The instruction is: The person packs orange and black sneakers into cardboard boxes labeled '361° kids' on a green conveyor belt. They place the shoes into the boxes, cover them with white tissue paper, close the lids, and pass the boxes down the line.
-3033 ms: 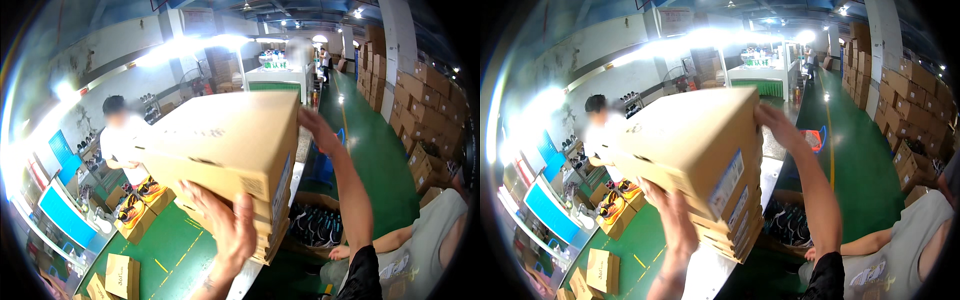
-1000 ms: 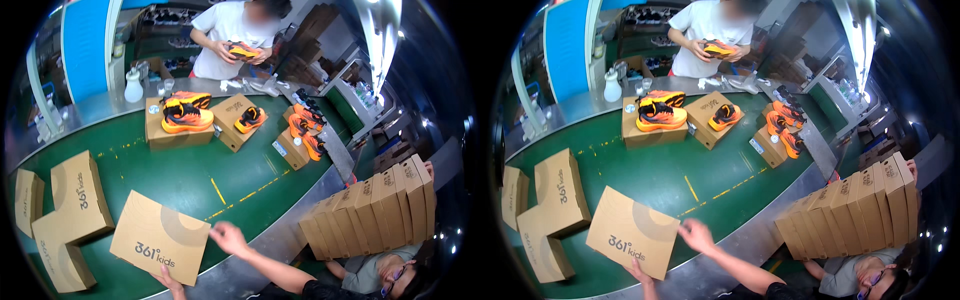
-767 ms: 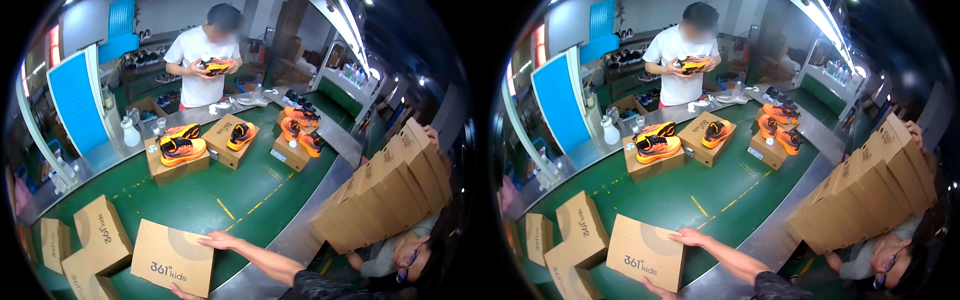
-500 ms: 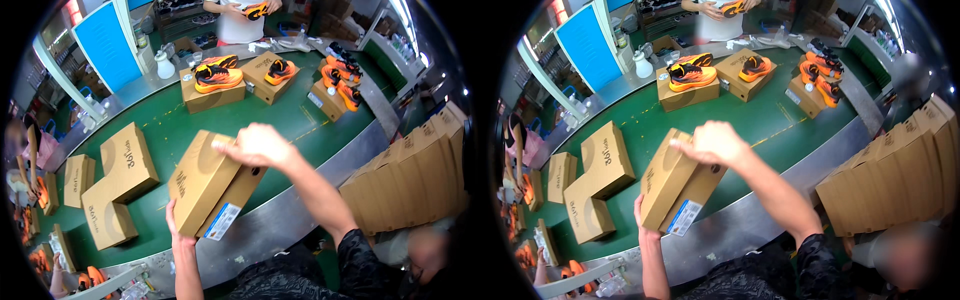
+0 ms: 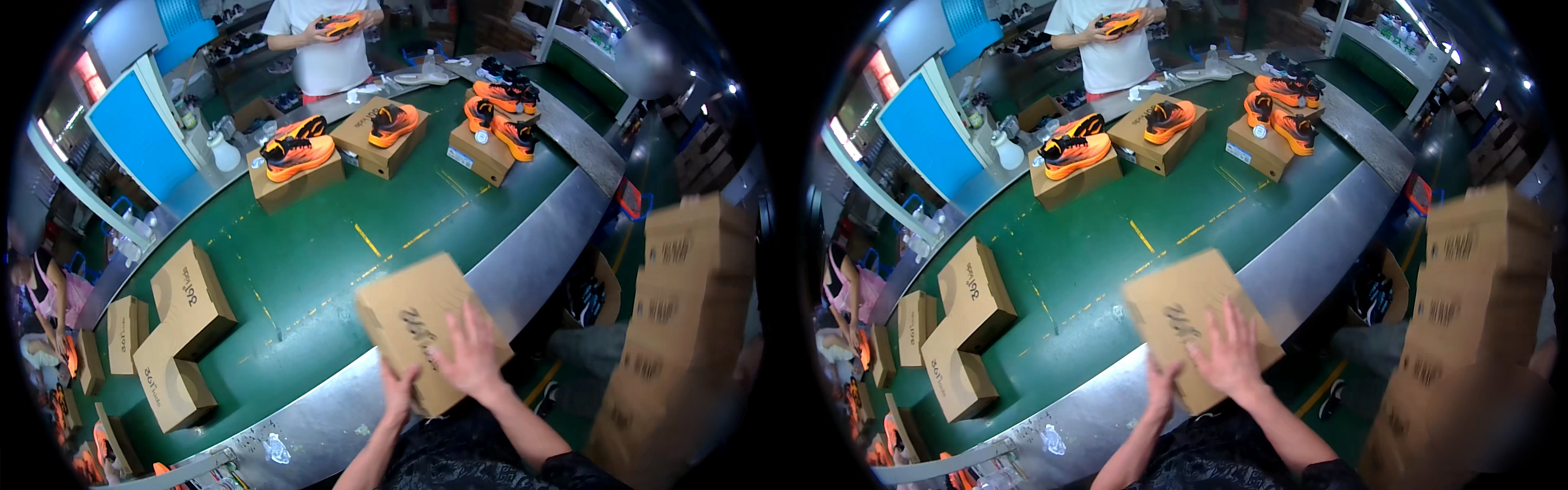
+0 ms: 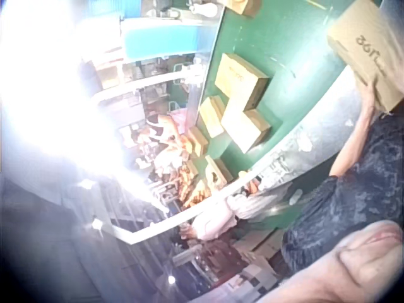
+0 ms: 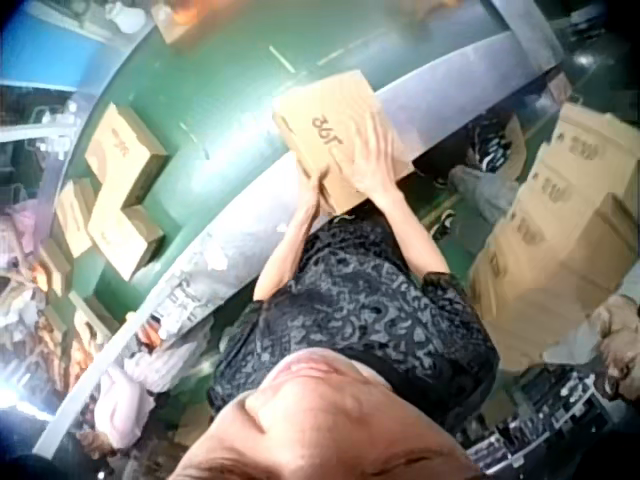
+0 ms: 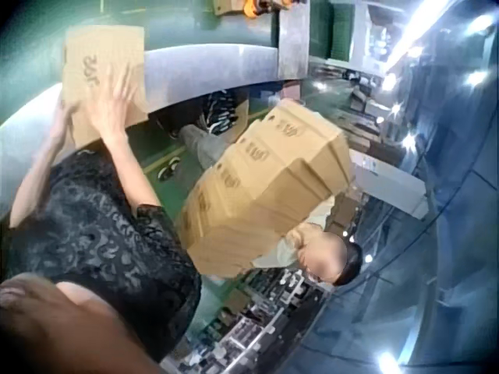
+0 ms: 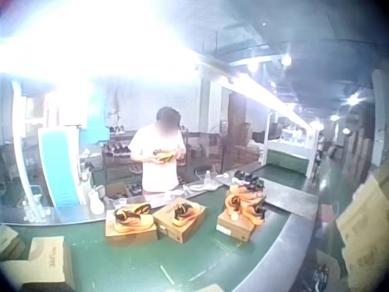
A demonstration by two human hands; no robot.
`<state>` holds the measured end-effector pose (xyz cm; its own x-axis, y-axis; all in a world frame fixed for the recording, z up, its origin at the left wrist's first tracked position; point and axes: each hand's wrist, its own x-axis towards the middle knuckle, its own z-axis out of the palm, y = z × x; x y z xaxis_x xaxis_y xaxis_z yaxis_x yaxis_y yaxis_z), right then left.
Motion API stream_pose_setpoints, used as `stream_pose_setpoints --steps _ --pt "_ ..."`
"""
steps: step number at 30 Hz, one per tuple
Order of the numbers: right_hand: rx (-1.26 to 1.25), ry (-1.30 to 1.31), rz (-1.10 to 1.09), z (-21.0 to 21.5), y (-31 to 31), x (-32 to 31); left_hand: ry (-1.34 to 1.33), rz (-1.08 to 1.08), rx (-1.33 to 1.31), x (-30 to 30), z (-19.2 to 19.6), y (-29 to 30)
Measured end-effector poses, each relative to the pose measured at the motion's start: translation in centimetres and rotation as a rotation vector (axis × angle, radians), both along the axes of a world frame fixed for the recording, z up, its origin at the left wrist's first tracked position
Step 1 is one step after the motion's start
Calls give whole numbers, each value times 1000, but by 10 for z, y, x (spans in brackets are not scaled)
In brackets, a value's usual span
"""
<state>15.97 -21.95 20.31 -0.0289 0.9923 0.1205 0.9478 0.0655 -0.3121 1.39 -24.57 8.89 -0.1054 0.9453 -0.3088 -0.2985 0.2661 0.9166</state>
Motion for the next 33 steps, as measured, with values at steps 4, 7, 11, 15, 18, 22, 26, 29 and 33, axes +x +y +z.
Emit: stream_pose_setpoints --steps 4,7,11,15,18,22,26,29,33 --pt "-40 -70 -19 -104 1 21 -181 -461 -448 38 -18 -1" --pt "17 -62 -34 -106 10 85 -47 -630 -216 49 -23 -20" --pt "72 -138 -30 -114 9 94 470 -543 -344 -17 -46 -61" --pt "270 181 -219 -120 11 122 745 -94 -273 -104 -30 2" --pt "407 433 -21 -48 10 42 1097 283 -87 -214 -38 57" --pt "-204 485 119 -40 -13 -36 1426 546 -44 -312 21 192" --pt "-388 560 152 -32 -16 -120 1544 296 -485 -374 -9 254" --pt "-432 424 297 -46 10 -140 1690 228 -442 -369 -41 236" --pt "-285 545 522 -45 125 -201 1576 -166 52 -314 -30 147"
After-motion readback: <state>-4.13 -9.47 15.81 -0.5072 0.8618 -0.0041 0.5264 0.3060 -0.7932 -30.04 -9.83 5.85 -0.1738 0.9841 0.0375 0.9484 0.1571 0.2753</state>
